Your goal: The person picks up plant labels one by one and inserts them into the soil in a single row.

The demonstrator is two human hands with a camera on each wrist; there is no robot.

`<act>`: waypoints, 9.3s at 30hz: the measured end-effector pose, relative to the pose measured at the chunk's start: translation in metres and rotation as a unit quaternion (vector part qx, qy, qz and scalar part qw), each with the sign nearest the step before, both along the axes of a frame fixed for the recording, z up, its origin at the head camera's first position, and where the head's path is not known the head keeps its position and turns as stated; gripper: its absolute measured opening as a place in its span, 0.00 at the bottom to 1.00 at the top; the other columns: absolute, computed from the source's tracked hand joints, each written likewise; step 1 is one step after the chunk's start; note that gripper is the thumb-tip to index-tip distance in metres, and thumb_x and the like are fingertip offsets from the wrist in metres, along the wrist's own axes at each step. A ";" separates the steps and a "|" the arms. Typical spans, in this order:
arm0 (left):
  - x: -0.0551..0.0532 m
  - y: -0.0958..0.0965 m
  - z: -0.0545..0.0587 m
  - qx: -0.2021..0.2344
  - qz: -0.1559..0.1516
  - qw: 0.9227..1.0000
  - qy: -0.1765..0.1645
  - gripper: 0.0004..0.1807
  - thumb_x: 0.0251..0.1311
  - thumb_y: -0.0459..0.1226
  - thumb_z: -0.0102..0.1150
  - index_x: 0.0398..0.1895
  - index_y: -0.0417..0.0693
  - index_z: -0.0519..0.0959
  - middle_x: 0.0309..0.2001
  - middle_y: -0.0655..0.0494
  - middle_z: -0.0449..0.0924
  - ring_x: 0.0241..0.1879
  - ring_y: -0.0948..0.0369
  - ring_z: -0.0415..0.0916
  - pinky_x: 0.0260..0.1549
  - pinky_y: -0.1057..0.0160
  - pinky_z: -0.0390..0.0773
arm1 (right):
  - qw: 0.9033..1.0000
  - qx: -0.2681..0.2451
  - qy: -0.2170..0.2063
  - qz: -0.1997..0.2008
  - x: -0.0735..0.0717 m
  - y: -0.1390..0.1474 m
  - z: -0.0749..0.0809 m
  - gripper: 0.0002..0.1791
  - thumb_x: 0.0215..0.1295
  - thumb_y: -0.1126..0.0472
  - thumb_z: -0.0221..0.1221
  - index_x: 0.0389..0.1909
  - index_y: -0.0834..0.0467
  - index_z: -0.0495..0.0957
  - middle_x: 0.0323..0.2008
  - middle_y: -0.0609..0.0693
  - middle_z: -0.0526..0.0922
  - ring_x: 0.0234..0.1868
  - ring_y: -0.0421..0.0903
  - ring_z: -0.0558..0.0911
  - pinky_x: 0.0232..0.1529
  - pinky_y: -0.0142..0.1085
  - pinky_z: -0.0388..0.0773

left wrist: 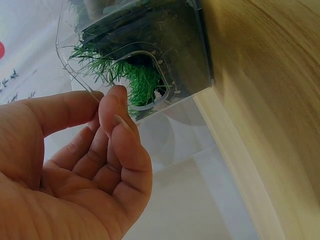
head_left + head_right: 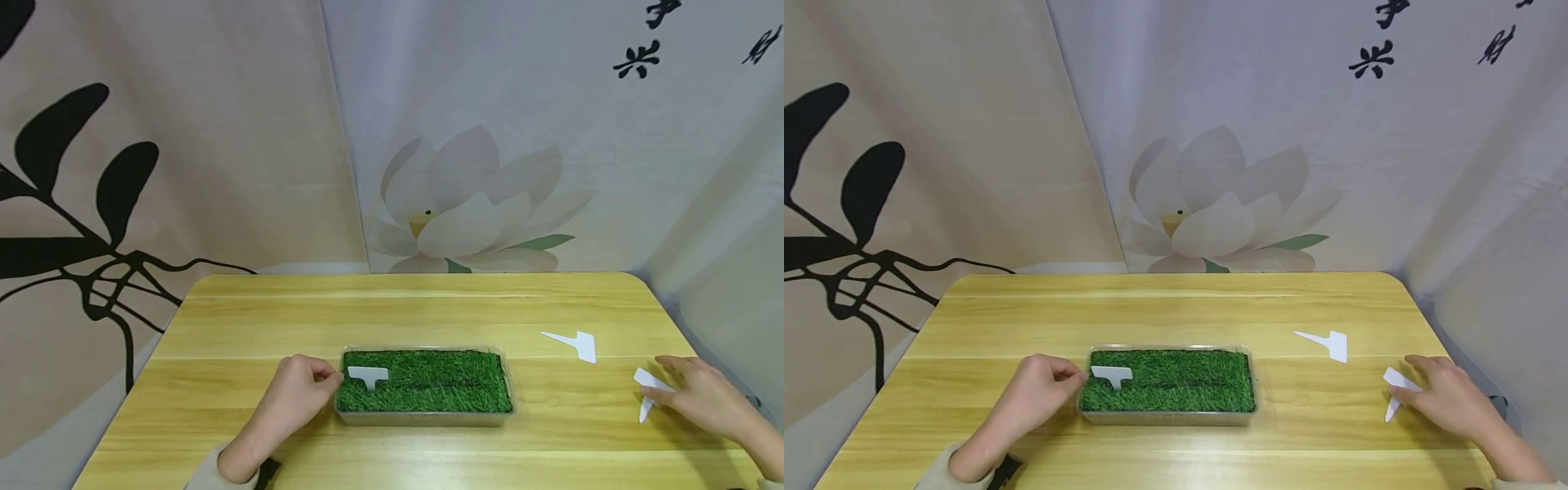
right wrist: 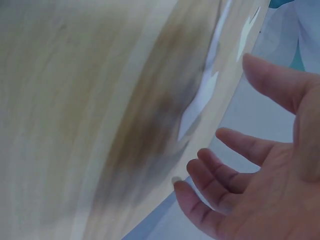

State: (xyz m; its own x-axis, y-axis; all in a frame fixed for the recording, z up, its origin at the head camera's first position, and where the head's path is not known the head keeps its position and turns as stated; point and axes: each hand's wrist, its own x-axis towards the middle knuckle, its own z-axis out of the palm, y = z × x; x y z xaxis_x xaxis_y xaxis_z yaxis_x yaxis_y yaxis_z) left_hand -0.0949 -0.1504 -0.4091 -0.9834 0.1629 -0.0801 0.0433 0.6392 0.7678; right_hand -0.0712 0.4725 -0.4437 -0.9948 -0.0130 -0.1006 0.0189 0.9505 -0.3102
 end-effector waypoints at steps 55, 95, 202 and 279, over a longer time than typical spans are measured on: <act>0.000 -0.001 -0.001 0.011 -0.001 1.000 0.005 0.18 0.65 0.30 0.66 0.15 0.51 0.82 0.09 0.65 0.57 0.13 0.66 0.49 0.16 0.70 0.53 | 0.997 -0.053 0.046 -0.024 -0.008 0.000 0.037 0.13 0.74 0.60 0.64 0.40 0.70 0.84 0.30 0.49 0.85 0.26 0.35 0.69 0.27 0.33 0.66; 0.000 -0.001 -0.002 0.013 -0.005 1.000 0.006 0.19 0.66 0.31 0.66 0.15 0.51 0.82 0.09 0.65 0.57 0.13 0.65 0.48 0.16 0.69 0.52 | 0.931 -0.171 0.316 -0.059 0.006 -0.107 0.101 0.09 0.70 0.67 0.67 0.47 0.67 0.85 0.32 0.18 0.78 0.29 0.22 0.76 0.28 0.18 0.70; 0.002 -0.002 -0.005 0.017 -0.011 1.000 0.022 0.19 0.66 0.31 0.66 0.15 0.51 0.82 0.09 0.66 0.57 0.13 0.67 0.49 0.15 0.70 0.53 | 0.863 -0.158 0.293 0.379 -0.026 -0.309 0.031 0.14 0.58 0.76 0.71 0.42 0.59 0.88 0.39 0.47 0.87 0.40 0.42 0.85 0.42 0.29 0.82; 0.004 -0.004 -0.004 0.014 -0.025 0.999 0.032 0.20 0.66 0.30 0.65 0.14 0.50 0.81 0.10 0.66 0.56 0.13 0.67 0.47 0.16 0.70 0.53 | 0.951 -0.117 0.273 0.092 -0.032 -0.216 0.073 0.36 0.72 0.53 0.67 0.74 0.66 0.68 0.74 0.67 0.66 0.72 0.71 0.65 0.60 0.71 0.66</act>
